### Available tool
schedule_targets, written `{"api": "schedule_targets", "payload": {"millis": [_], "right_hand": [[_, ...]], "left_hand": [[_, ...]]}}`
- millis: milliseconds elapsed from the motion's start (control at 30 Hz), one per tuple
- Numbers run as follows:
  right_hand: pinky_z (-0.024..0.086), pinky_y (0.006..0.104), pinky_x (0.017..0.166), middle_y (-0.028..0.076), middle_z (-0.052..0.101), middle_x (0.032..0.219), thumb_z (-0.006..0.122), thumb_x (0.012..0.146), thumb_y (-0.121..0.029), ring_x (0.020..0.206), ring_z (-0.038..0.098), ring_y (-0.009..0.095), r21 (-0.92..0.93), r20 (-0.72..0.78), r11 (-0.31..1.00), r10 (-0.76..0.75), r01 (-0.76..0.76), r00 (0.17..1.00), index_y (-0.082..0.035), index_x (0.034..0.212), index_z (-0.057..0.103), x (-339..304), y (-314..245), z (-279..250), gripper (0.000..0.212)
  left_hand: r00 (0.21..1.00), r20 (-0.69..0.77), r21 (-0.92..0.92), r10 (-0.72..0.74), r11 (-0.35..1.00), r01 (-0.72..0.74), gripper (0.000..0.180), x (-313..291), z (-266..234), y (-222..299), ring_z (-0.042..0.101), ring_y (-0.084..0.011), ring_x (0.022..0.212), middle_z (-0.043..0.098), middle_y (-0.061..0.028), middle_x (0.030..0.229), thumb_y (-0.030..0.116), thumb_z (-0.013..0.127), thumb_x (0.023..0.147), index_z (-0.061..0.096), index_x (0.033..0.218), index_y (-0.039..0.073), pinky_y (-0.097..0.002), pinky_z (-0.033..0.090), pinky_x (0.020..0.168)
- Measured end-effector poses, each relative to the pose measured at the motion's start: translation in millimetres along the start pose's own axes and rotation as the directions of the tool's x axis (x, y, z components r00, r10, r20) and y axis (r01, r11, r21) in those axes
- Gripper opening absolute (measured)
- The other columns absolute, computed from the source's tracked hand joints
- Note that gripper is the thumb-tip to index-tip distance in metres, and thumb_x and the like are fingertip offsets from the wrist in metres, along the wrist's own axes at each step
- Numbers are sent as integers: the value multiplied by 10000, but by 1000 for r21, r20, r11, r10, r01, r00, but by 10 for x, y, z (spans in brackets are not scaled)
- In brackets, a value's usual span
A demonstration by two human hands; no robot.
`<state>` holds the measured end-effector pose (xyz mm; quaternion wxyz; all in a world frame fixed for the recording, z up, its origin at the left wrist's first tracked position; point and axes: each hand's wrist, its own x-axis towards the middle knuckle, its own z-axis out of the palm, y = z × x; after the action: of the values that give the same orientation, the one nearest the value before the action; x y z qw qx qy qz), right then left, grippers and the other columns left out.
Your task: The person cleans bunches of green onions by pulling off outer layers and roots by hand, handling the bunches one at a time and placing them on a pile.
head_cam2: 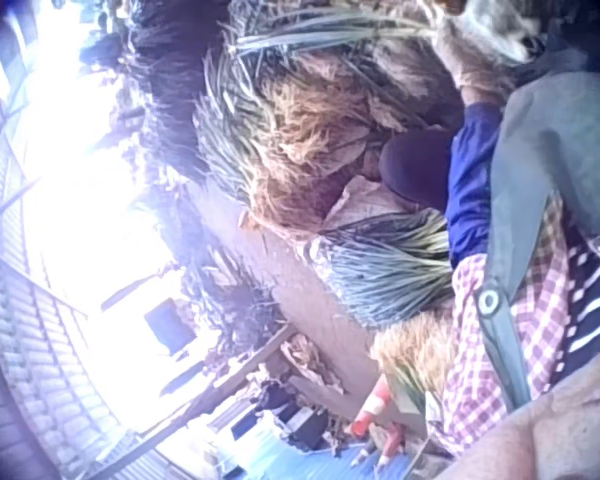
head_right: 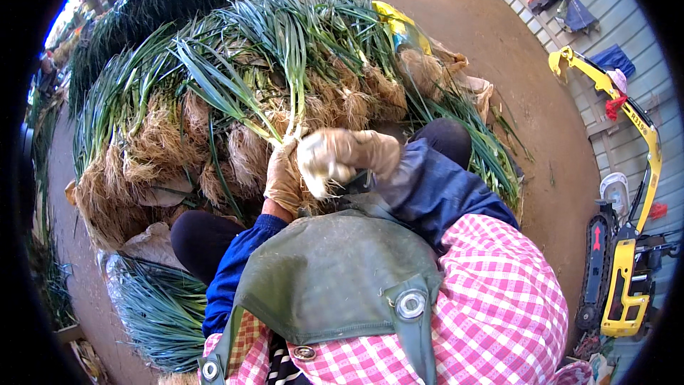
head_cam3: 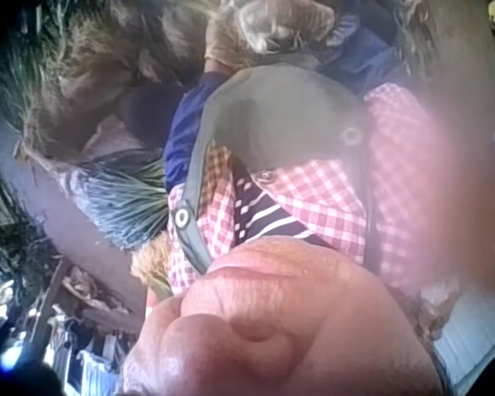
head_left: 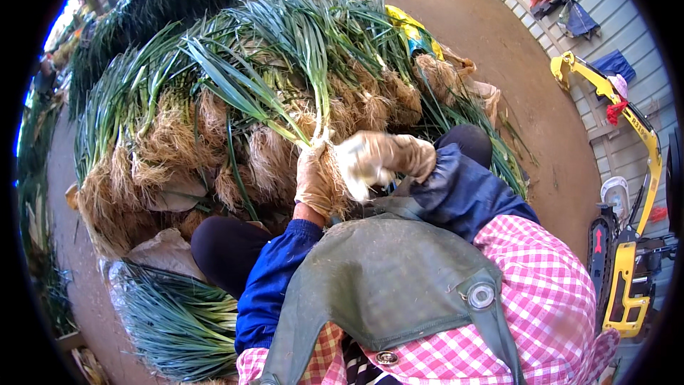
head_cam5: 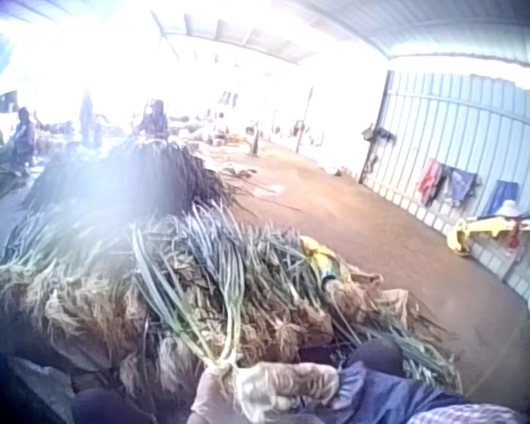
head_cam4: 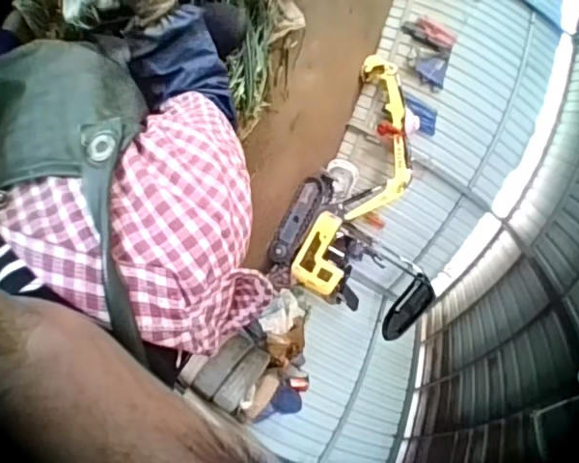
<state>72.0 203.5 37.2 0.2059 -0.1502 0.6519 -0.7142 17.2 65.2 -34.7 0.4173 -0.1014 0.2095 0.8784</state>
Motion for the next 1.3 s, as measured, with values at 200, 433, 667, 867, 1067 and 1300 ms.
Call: {"api": "schedule_targets", "payload": {"millis": [200,433,667,867,1067,1300], "right_hand": [[518,351,741,105,677,895,659,805,-404,854,647,239,-755,-577,177,278,-631,768,-60,1032,648,-224,265,-607,412],[477,273,557,76,637,757,591,886,-219,649,605,161,175,-560,976,204,-127,803,-32,978,607,376,645,-536,208],[428,273,433,68,632,699,640,850,-221,503,553,142,-86,-749,983,44,-162,661,-10,984,577,408,483,-166,257],[470,233,461,58,666,781,552,915,-245,649,653,148,81,-922,992,110,-94,371,-35,1011,620,-146,807,-915,241],[508,252,446,90,649,861,521,941,-180,616,648,158,32,-880,994,78,-105,469,-3,983,598,189,369,-512,197],[495,294,663,62,637,861,598,888,-242,757,594,143,48,-529,998,51,-30,847,-15,1033,610,406,691,-455,269]], "left_hand": [[994,111,113,-9,994,-4,287,-27,-97,116,622,-238,647,629,-154,805,134,521,895,527,1146,-4,-333,551,556],[998,68,138,-6,990,-3,263,-143,-22,50,642,-237,749,639,-93,835,126,617,844,569,1063,-11,-338,544,671],[939,308,98,-156,986,132,192,190,-463,68,607,-191,703,644,-87,820,138,626,835,632,953,-13,-303,498,631],[968,215,258,127,949,-182,235,-467,686,405,634,-216,825,647,-129,885,175,593,867,596,992,-24,-343,528,768],[969,221,107,113,984,-140,469,-466,461,509,634,-264,846,616,-157,884,107,590,846,450,1269,-39,-383,561,750],[992,-116,138,-45,989,61,186,-222,-35,-102,629,-226,762,625,-89,896,122,586,858,572,1016,26,-330,531,689]]}}
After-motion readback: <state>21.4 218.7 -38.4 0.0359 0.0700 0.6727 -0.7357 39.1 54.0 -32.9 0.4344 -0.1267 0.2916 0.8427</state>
